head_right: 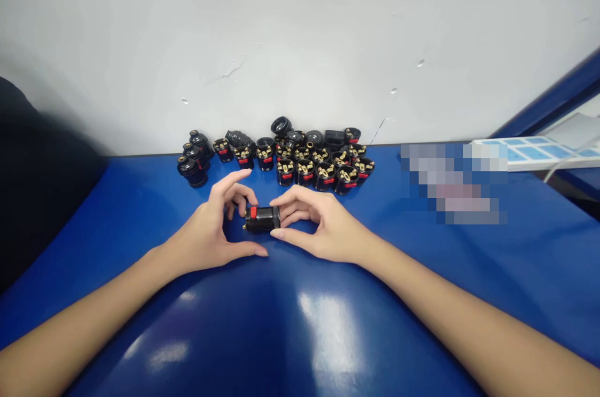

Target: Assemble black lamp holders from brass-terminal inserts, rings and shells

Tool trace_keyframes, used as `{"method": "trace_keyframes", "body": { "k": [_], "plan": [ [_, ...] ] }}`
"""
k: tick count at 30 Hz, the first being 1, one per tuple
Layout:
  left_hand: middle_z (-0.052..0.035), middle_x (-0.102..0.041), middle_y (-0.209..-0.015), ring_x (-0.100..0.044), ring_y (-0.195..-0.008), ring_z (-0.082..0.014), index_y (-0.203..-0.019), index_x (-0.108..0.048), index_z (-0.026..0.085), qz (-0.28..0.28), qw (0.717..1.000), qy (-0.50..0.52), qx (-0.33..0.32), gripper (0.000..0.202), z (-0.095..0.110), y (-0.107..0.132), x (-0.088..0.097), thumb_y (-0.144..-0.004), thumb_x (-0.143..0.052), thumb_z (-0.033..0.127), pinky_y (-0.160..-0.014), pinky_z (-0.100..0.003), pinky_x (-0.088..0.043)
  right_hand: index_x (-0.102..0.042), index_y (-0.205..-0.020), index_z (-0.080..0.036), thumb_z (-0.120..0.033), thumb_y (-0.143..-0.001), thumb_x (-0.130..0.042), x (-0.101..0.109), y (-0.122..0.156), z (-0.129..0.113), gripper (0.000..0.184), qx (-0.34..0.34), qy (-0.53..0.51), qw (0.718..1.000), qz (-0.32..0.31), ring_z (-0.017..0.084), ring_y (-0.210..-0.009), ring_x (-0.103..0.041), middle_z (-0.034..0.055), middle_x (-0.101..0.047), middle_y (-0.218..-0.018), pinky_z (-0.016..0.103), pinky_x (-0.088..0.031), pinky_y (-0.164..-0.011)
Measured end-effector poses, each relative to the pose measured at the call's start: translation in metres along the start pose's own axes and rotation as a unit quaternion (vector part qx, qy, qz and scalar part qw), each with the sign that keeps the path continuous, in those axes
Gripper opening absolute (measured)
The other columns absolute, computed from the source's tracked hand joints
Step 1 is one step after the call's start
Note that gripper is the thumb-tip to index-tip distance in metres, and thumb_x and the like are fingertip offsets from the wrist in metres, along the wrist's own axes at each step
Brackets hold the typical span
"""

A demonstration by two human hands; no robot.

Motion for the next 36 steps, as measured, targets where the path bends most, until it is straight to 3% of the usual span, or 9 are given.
{"method": "trace_keyframes", "body": {
  "k": [5, 8, 10, 14, 18, 23, 28, 33, 36],
  "plan": [
    [-0.0038, -0.071, -0.115, -0.064, -0.088, -0.0164, -0.166, -0.02, 0.034, 0.014, 1.0, 0.016, -0.01, 0.081, 0.0, 0.001, -0.001, -0.103, -0.072, 0.036, -0.079, -0.031, -0.054, -0.071, -0.119, -0.02, -0.03, -0.089, -0.089, 0.001, 0.0, 0.0, 0.036, 0.005, 0.003, 1.0, -0.001, 0.024, -0.1, -0.084, 0.0078, -0.082, -0.11, 0.044, -0.07, -0.098],
    [-0.0084, -0.067, -0.128, -0.065, -0.093, -0.0189, -0.166, -0.02, 0.036, 0.048, 0.997, 0.018, -0.065, 0.1, 0.01, 0.002, 0.005, -0.092, -0.086, 0.042, -0.083, -0.035, -0.056, -0.07, -0.119, -0.021, -0.029, -0.088, -0.09, 0.002, 0.0, -0.001, 0.037, 0.005, -0.005, 1.0, 0.003, 0.024, -0.101, -0.084, 0.0084, -0.083, -0.112, 0.043, -0.071, -0.098],
    [-0.0079, -0.069, -0.124, -0.066, -0.096, -0.021, -0.166, -0.021, 0.033, 0.029, 0.998, 0.009, -0.047, 0.103, 0.009, 0.001, 0.002, -0.09, -0.087, 0.049, -0.089, -0.039, -0.057, -0.07, -0.119, -0.021, -0.029, -0.088, -0.09, 0.001, 0.0, -0.001, 0.037, 0.005, -0.004, 1.0, 0.001, 0.024, -0.101, -0.084, 0.0087, -0.083, -0.113, 0.042, -0.071, -0.097],
    [-0.0029, -0.072, -0.105, -0.066, -0.091, -0.0193, -0.165, -0.024, 0.03, -0.003, 1.0, -0.001, 0.016, 0.072, 0.0, 0.0, -0.002, -0.107, -0.065, 0.04, -0.09, -0.038, -0.055, -0.071, -0.119, -0.021, -0.03, -0.09, -0.088, 0.0, 0.0, -0.002, 0.035, 0.007, 0.009, 1.0, -0.002, 0.024, -0.099, -0.084, 0.0079, -0.083, -0.109, 0.044, -0.071, -0.096],
    [-0.0073, -0.07, -0.122, -0.065, -0.097, -0.0216, -0.167, -0.019, 0.033, 0.019, 0.999, 0.009, -0.033, 0.105, 0.008, 0.0, 0.003, -0.089, -0.087, 0.045, -0.091, -0.04, -0.055, -0.071, -0.119, -0.021, -0.031, -0.089, -0.089, 0.0, 0.0, -0.001, 0.037, 0.006, 0.011, 1.0, 0.0, 0.025, -0.1, -0.084, 0.0089, -0.083, -0.111, 0.045, -0.071, -0.097],
    [-0.0028, -0.071, -0.106, -0.065, -0.089, -0.0184, -0.166, -0.023, 0.031, -0.008, 0.999, 0.011, 0.044, 0.076, -0.007, 0.001, -0.004, -0.105, -0.067, 0.044, -0.085, -0.035, -0.054, -0.071, -0.12, -0.02, -0.03, -0.089, -0.089, 0.0, 0.0, -0.002, 0.037, 0.01, 0.013, 1.0, -0.005, 0.024, -0.1, -0.084, 0.0085, -0.082, -0.11, 0.043, -0.071, -0.097],
    [-0.008, -0.068, -0.126, -0.064, -0.097, -0.0202, -0.168, -0.017, 0.034, 0.028, 0.999, 0.022, -0.022, 0.107, 0.003, 0.001, 0.001, -0.089, -0.088, 0.043, -0.088, -0.037, -0.054, -0.071, -0.12, -0.022, -0.033, -0.089, -0.089, 0.0, 0.0, -0.001, 0.038, 0.004, 0.018, 1.0, 0.0, 0.025, -0.101, -0.084, 0.0083, -0.082, -0.111, 0.045, -0.07, -0.098],
    [-0.0031, -0.072, -0.113, -0.065, -0.094, -0.0183, -0.166, -0.02, 0.036, 0.002, 0.999, 0.036, 0.004, 0.083, -0.002, 0.001, -0.004, -0.103, -0.073, 0.035, -0.089, -0.035, -0.054, -0.071, -0.12, -0.021, -0.033, -0.089, -0.088, 0.0, 0.0, -0.002, 0.037, 0.007, 0.016, 1.0, -0.002, 0.025, -0.1, -0.084, 0.0079, -0.083, -0.11, 0.045, -0.07, -0.098],
    [-0.0066, -0.067, -0.129, -0.065, -0.098, -0.0193, -0.166, -0.021, 0.039, 0.038, 0.997, 0.03, -0.052, 0.099, 0.008, 0.001, 0.002, -0.092, -0.086, 0.041, -0.089, -0.036, -0.055, -0.071, -0.119, -0.022, -0.032, -0.089, -0.089, 0.001, 0.001, -0.001, 0.037, 0.003, 0.013, 1.0, 0.003, 0.025, -0.101, -0.084, 0.0076, -0.082, -0.111, 0.044, -0.07, -0.098]
  ]
}}
Point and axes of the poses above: each hand's wrist, its own y-axis away from the middle knuckle, its own x-axis out of the back of the hand, z = x × y, the point moved 9 cm from there along -y, towards the middle knuckle
